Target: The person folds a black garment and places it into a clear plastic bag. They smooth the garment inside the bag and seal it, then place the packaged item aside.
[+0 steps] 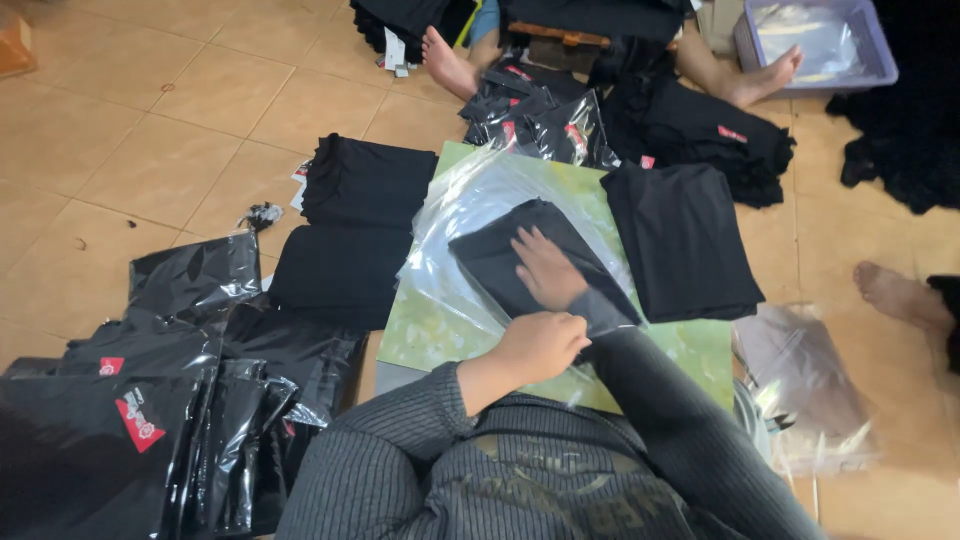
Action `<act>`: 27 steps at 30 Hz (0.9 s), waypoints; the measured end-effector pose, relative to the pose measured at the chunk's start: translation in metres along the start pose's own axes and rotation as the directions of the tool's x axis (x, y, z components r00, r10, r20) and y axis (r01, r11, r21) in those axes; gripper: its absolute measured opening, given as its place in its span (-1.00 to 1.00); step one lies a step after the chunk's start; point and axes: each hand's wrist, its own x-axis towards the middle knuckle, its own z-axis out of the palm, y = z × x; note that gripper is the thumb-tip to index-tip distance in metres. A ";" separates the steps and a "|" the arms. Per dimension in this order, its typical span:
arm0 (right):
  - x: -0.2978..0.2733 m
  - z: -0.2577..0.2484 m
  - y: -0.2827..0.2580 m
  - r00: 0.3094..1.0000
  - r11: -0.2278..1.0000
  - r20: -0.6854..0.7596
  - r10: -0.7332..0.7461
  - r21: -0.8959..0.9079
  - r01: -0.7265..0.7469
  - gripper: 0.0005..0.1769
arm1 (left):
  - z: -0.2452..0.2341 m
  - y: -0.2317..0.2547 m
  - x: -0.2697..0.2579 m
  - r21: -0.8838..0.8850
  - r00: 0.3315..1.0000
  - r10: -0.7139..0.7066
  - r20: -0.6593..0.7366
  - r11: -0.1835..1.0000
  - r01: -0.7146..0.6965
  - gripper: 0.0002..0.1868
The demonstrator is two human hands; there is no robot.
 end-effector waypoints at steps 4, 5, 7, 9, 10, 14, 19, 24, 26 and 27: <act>0.031 0.007 0.016 0.989 0.986 0.147 -0.031 -0.159 0.055 -0.35 | 0.027 -0.019 0.004 -0.060 0.996 0.075 -0.049 0.995 -0.078 -0.75; 0.037 0.015 0.023 0.989 0.973 0.123 -0.080 -0.204 0.104 -0.33 | 0.028 -0.028 0.006 -0.027 0.990 0.055 -0.129 0.998 -0.059 -0.74; 0.045 0.037 0.045 0.984 0.968 0.142 -0.103 -0.213 0.132 -0.32 | 0.040 -0.081 0.021 0.036 0.973 0.033 -0.230 0.999 -0.025 -0.78; 0.044 0.044 0.048 0.979 0.965 0.167 -0.119 -0.211 0.153 -0.31 | 0.041 -0.126 0.027 0.090 0.949 0.015 -0.316 0.996 0.015 -0.75; 0.041 0.040 0.041 0.988 0.975 0.058 -0.141 -0.166 0.148 -0.36 | 0.035 -0.144 0.027 0.154 0.910 0.010 -0.414 0.986 0.059 -0.66; 0.030 0.047 0.038 0.963 0.960 -0.141 -0.230 -0.192 0.202 -0.55 | 0.032 -0.187 0.026 0.094 0.903 -0.298 -0.310 0.935 0.341 -0.35; 0.031 0.029 0.030 0.982 0.981 -0.128 -0.139 -0.155 0.119 -0.54 | 0.026 -0.176 0.026 0.107 0.895 -0.348 -0.278 0.915 0.389 -0.26; 0.037 0.014 0.018 0.986 0.969 0.135 0.101 -0.239 -0.067 -0.23 | 0.020 -0.167 0.026 0.163 0.906 -0.361 -0.222 0.902 0.399 -0.17; 0.037 0.019 0.020 0.984 0.959 0.140 0.105 -0.278 -0.063 -0.16 | 0.023 -0.172 0.026 0.190 0.902 -0.370 -0.221 0.891 0.412 -0.13; 0.035 0.019 0.021 0.984 0.959 0.140 0.110 -0.275 -0.069 -0.16 | 0.023 -0.170 0.026 0.192 0.904 -0.369 -0.215 0.892 0.409 -0.13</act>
